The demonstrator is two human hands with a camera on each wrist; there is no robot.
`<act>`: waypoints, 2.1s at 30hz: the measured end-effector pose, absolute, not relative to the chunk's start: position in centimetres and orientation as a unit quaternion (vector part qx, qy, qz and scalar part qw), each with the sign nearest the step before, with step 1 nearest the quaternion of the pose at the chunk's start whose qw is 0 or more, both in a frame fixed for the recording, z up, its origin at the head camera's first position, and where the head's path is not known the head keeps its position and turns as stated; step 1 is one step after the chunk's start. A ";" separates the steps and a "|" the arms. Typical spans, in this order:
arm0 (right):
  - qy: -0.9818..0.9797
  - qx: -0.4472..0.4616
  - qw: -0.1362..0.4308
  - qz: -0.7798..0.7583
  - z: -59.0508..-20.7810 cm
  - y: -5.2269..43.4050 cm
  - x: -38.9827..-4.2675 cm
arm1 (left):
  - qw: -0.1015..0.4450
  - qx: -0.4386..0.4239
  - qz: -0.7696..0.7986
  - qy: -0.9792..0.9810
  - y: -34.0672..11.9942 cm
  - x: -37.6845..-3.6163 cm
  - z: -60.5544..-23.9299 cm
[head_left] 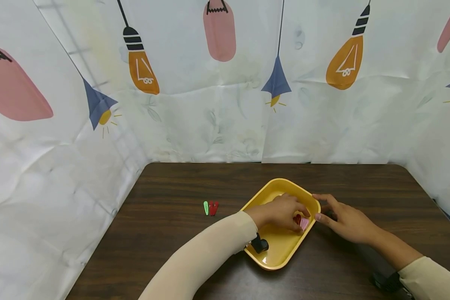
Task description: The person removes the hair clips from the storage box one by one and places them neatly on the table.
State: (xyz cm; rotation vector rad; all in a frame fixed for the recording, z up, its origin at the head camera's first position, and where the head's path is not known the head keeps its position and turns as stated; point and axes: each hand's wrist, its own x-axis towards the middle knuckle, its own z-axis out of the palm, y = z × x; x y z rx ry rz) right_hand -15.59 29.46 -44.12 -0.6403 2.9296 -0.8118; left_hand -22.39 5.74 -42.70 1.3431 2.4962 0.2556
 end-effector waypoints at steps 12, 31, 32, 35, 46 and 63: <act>0.944 -0.206 0.015 -0.259 -44.4 29.5 -15.5 | 0.133 0.478 0.080 0.865 5.7 -22.1 -43.1; 0.944 -0.205 0.015 -0.258 -44.2 29.5 -15.6 | 0.132 0.480 0.069 0.864 5.6 -22.3 -43.2; 0.944 -0.205 0.015 -0.258 -44.2 29.5 -15.6 | 0.132 0.480 0.069 0.864 5.6 -22.3 -43.1; 0.944 -0.206 0.016 -0.257 -44.2 29.5 -15.6 | 0.134 0.480 0.073 0.864 5.5 -22.3 -43.0; 0.944 -0.203 0.022 -0.259 -44.3 29.5 -15.6 | 0.152 0.466 0.093 0.867 5.6 -22.5 -42.8; 0.946 -0.201 0.016 -0.254 -44.2 29.4 -15.6 | 0.200 0.434 0.243 0.844 3.6 -23.2 -40.2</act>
